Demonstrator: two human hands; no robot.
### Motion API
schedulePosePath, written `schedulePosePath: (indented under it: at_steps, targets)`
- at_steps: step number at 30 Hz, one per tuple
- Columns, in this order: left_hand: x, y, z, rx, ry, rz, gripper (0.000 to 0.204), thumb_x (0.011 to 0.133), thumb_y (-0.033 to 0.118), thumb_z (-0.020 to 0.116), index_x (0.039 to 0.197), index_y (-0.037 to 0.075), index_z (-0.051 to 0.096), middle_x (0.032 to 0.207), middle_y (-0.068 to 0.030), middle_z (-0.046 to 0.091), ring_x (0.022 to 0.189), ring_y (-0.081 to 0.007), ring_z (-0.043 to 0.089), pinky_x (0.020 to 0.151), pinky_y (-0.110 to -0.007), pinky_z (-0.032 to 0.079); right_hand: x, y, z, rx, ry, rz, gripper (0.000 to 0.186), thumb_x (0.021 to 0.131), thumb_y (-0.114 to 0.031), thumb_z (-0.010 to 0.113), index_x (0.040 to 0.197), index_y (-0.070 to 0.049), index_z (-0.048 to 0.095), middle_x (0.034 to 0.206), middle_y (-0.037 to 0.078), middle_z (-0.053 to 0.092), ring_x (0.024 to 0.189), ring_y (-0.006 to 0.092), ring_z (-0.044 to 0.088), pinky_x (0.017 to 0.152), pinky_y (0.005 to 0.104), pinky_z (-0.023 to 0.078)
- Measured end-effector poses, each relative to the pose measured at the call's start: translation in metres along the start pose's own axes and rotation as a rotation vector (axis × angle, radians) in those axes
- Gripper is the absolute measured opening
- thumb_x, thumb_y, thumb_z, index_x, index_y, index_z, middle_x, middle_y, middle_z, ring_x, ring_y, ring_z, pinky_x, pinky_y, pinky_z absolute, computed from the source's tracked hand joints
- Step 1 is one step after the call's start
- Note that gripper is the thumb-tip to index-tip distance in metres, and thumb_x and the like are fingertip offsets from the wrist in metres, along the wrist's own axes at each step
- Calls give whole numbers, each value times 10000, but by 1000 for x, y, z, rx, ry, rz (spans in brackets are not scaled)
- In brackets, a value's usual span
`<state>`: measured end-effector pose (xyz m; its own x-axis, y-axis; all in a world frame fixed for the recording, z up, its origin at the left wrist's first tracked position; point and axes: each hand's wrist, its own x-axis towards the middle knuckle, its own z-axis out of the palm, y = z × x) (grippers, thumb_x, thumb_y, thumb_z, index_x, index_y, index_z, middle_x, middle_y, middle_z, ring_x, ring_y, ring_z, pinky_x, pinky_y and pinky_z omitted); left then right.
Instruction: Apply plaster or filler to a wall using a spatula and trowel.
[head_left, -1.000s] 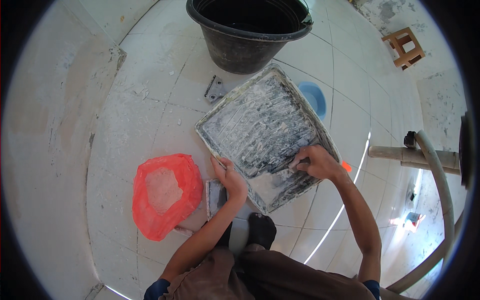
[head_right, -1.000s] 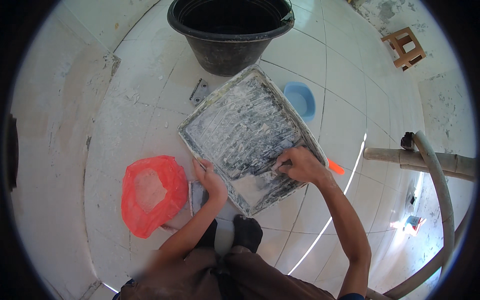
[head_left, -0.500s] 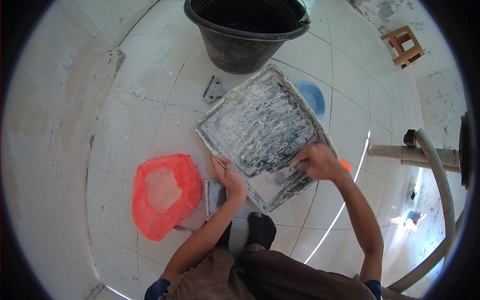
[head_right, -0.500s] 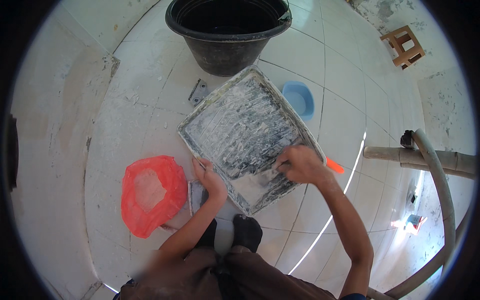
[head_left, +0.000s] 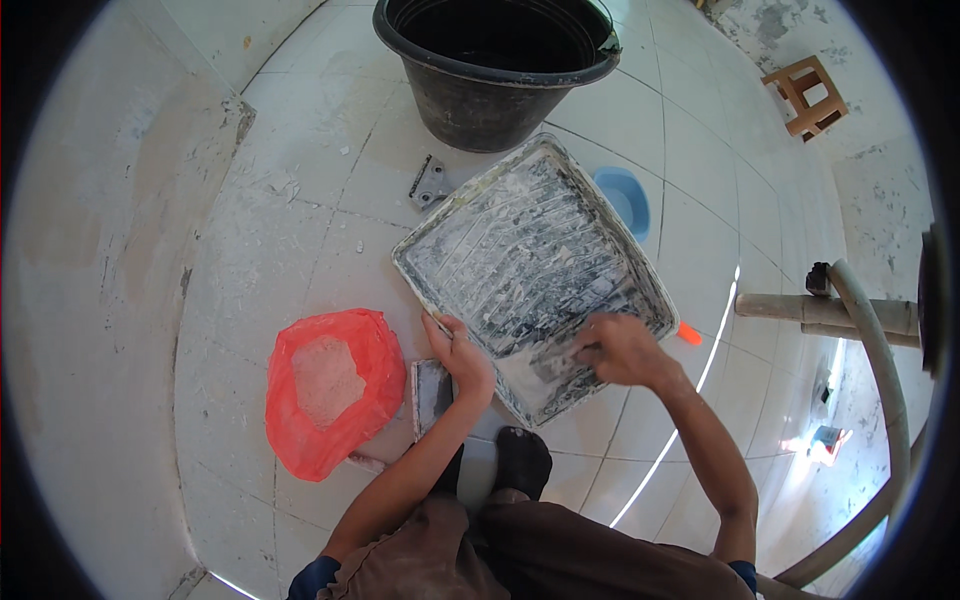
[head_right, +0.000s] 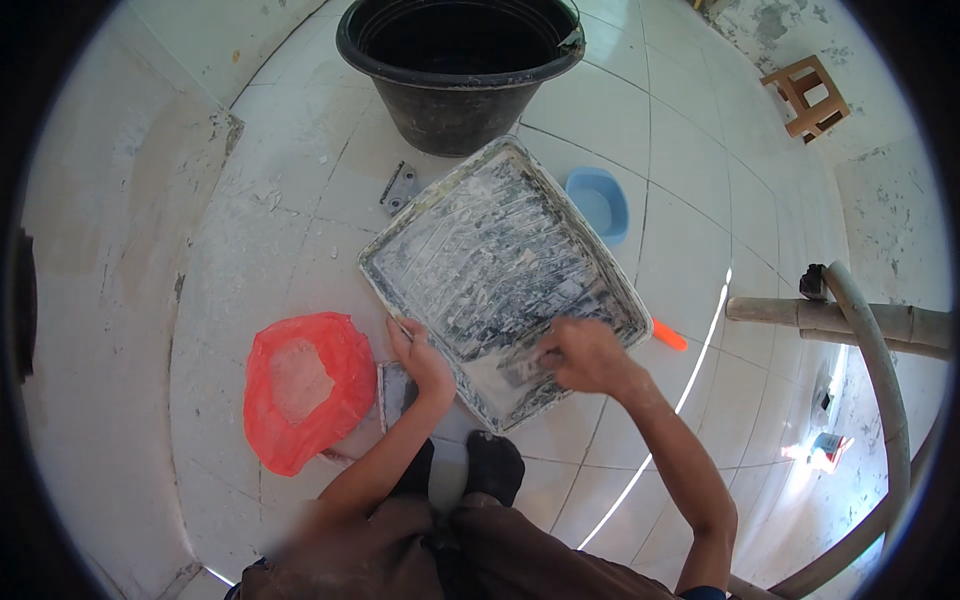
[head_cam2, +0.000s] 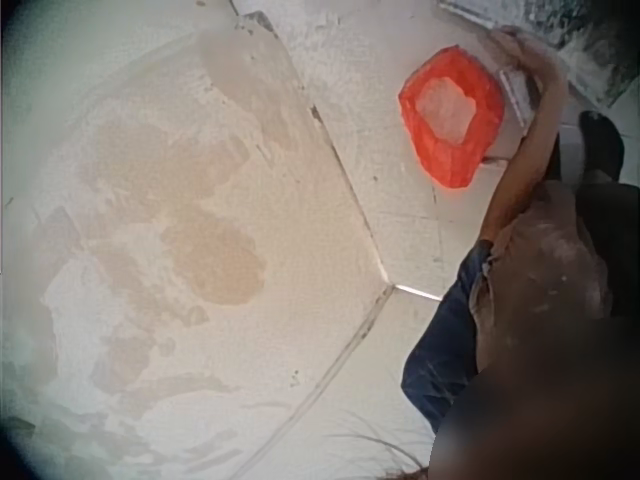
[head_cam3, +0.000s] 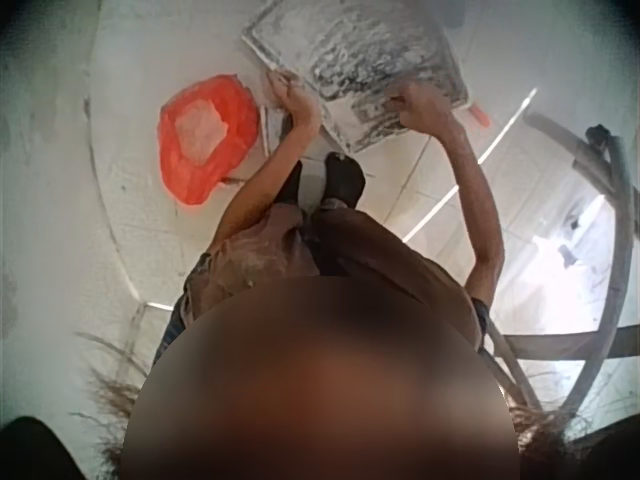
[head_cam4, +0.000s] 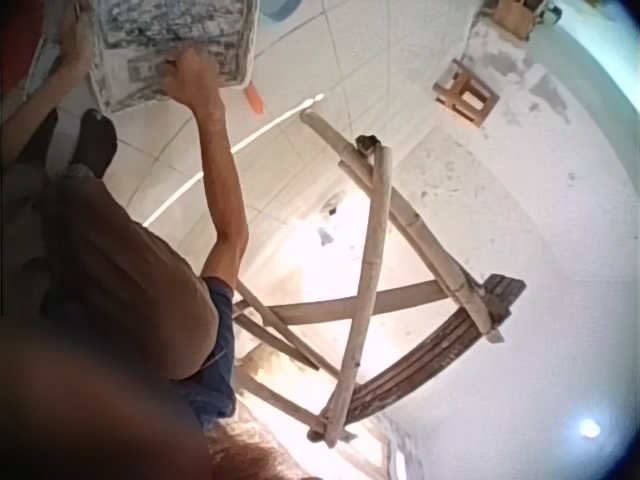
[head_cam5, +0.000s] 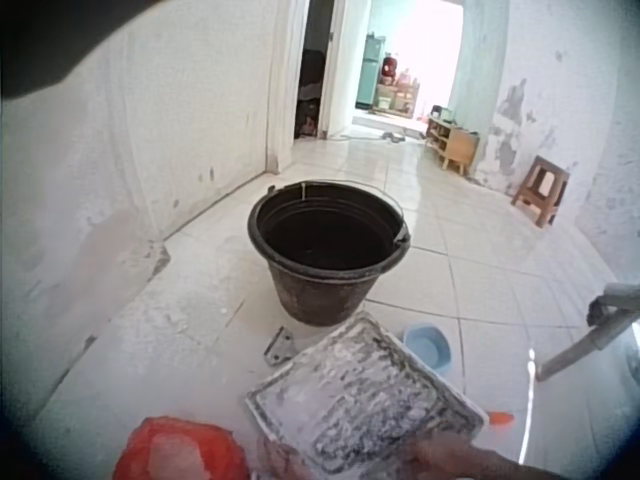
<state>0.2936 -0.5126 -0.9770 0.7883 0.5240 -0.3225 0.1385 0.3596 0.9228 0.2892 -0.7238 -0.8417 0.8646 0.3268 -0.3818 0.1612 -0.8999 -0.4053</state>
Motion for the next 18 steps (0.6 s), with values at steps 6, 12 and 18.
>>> schedulePosePath:
  at_steps: [6, 12, 18]
  targets:
    - [0, -3, -6, 12, 20, -14, 408, 982, -4, 461, 1380, -90, 422, 1103, -71, 481, 1034, -174, 442, 1033, -275, 323, -7, -3, -24, 83, -10, 16, 199, 746, -91, 707, 917, -140, 797, 871, 126, 663, 914, 345, 670, 803, 452, 530]
    - [-3, 11, -3, 39, -39, -61, 433, 979, 0, 468, 1398, -99, 413, 1237, -115, 508, 1129, -183, 460, 1089, -281, 297, -10, -3, 11, 34, -88, 6, 165, 763, -109, 704, 904, -137, 784, 910, 128, 660, 910, 344, 667, 790, 459, 532]
    - [-2, 5, -5, 30, -13, -59, 482, 995, 23, 470, 1446, -109, 364, 1315, -154, 502, 1200, -220, 445, 1113, -298, 282, -11, -21, -6, 13, -47, 37, 166, 774, -99, 720, 929, -91, 780, 891, 132, 628, 896, 344, 662, 778, 451, 519]
